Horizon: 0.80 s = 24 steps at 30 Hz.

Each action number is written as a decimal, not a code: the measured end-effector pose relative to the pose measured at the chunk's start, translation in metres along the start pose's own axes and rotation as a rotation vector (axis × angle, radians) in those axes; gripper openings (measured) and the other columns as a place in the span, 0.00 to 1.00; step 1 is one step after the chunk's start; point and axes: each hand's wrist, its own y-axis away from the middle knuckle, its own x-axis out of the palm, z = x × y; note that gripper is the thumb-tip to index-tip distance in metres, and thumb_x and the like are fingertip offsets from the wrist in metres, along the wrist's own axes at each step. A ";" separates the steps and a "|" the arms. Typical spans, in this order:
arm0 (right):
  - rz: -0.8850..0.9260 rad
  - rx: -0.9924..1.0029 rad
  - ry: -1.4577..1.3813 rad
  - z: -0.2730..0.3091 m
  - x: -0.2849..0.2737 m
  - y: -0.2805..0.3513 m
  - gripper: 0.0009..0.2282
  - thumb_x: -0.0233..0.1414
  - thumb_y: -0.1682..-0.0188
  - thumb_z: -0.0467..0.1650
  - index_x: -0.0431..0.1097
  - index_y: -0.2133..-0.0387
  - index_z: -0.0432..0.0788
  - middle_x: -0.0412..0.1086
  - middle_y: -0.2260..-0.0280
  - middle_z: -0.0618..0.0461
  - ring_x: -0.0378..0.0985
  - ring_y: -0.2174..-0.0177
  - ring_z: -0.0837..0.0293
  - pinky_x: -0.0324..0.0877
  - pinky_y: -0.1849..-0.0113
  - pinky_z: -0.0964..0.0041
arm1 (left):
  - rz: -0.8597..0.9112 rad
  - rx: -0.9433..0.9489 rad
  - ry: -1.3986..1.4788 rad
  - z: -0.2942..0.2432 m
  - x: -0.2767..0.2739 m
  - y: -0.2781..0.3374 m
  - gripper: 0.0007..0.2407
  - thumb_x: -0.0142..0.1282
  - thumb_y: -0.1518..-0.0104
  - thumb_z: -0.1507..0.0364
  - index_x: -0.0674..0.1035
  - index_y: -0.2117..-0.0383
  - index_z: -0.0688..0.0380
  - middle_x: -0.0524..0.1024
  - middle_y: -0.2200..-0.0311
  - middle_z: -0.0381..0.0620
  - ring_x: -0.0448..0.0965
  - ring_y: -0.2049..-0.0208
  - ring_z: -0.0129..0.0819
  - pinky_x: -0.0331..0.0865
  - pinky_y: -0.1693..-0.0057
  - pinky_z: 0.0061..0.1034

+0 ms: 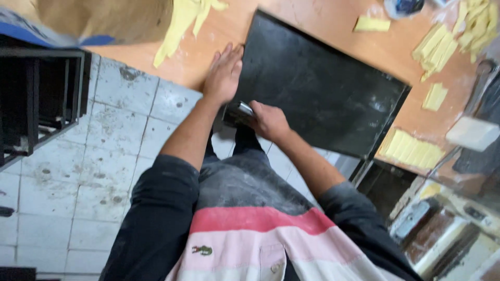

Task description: Arrange folded pastries on a baking tray, clean a tray using a bench scraper, and cut butter for preparation.

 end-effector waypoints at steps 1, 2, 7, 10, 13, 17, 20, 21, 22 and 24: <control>0.007 0.015 -0.009 0.006 -0.002 0.003 0.13 0.57 0.55 0.30 0.65 0.58 0.43 0.74 0.68 0.41 0.78 0.65 0.37 0.71 0.65 0.43 | 0.017 -0.007 0.002 -0.002 0.001 0.007 0.20 0.34 0.29 0.65 0.68 0.34 0.58 0.64 0.32 0.45 0.53 0.27 0.39 0.41 0.26 0.40; 0.114 0.022 0.035 0.007 -0.008 -0.003 0.14 0.57 0.56 0.31 0.66 0.58 0.44 0.75 0.67 0.42 0.78 0.65 0.37 0.71 0.64 0.42 | 0.025 -0.011 -0.020 -0.004 -0.001 0.004 0.20 0.38 0.30 0.66 0.68 0.34 0.56 0.64 0.32 0.44 0.53 0.27 0.37 0.42 0.26 0.38; 0.386 0.066 0.092 -0.001 -0.023 -0.040 0.18 0.61 0.56 0.36 0.67 0.55 0.44 0.75 0.65 0.40 0.77 0.62 0.36 0.71 0.60 0.43 | 0.055 -0.019 -0.146 -0.011 -0.012 -0.004 0.20 0.45 0.34 0.69 0.67 0.34 0.51 0.64 0.32 0.38 0.54 0.28 0.33 0.42 0.26 0.35; 0.493 0.097 -0.011 -0.002 -0.031 -0.035 0.18 0.62 0.58 0.36 0.69 0.56 0.44 0.76 0.63 0.41 0.78 0.60 0.39 0.71 0.58 0.46 | 0.056 0.023 -0.198 -0.003 -0.006 -0.003 0.20 0.46 0.33 0.69 0.66 0.33 0.51 0.63 0.32 0.38 0.53 0.29 0.34 0.40 0.27 0.37; 0.461 0.164 -0.256 -0.013 -0.032 -0.006 0.17 0.63 0.60 0.34 0.72 0.58 0.45 0.78 0.62 0.46 0.80 0.59 0.46 0.72 0.57 0.52 | 0.048 0.066 -0.215 0.005 0.000 -0.004 0.21 0.48 0.33 0.69 0.66 0.33 0.50 0.62 0.31 0.40 0.54 0.29 0.37 0.40 0.27 0.40; 0.312 0.165 -0.472 -0.027 -0.028 0.077 0.17 0.64 0.58 0.34 0.73 0.56 0.44 0.78 0.63 0.48 0.79 0.61 0.52 0.72 0.57 0.57 | -0.024 0.178 -0.173 0.009 0.005 -0.008 0.21 0.51 0.35 0.71 0.69 0.34 0.53 0.66 0.33 0.47 0.59 0.30 0.43 0.45 0.27 0.44; 0.184 0.375 -0.583 -0.046 0.010 0.174 0.15 0.63 0.57 0.33 0.74 0.57 0.42 0.78 0.64 0.49 0.78 0.62 0.55 0.72 0.57 0.59 | -0.059 0.220 -0.171 0.018 0.011 -0.004 0.21 0.53 0.35 0.71 0.71 0.35 0.55 0.69 0.35 0.51 0.61 0.30 0.46 0.48 0.26 0.45; 0.085 0.498 -0.634 -0.054 0.028 0.208 0.14 0.61 0.56 0.32 0.74 0.57 0.41 0.78 0.64 0.50 0.78 0.62 0.56 0.73 0.57 0.60 | -0.066 0.213 -0.188 0.020 0.012 -0.005 0.21 0.53 0.34 0.70 0.70 0.35 0.55 0.69 0.35 0.52 0.61 0.30 0.47 0.48 0.26 0.44; 0.051 0.508 -0.645 -0.063 0.052 0.248 0.14 0.61 0.56 0.32 0.74 0.57 0.41 0.78 0.64 0.50 0.78 0.62 0.56 0.73 0.57 0.60 | -0.050 0.244 -0.193 0.019 0.011 -0.005 0.21 0.53 0.34 0.70 0.70 0.35 0.55 0.69 0.35 0.52 0.61 0.30 0.47 0.48 0.26 0.44; -0.341 0.893 -0.906 -0.082 0.103 0.329 0.14 0.57 0.51 0.33 0.74 0.55 0.38 0.78 0.62 0.50 0.77 0.61 0.59 0.71 0.57 0.61 | -0.071 0.230 -0.212 0.015 0.012 -0.007 0.22 0.53 0.36 0.72 0.70 0.35 0.58 0.70 0.37 0.58 0.61 0.32 0.54 0.47 0.29 0.46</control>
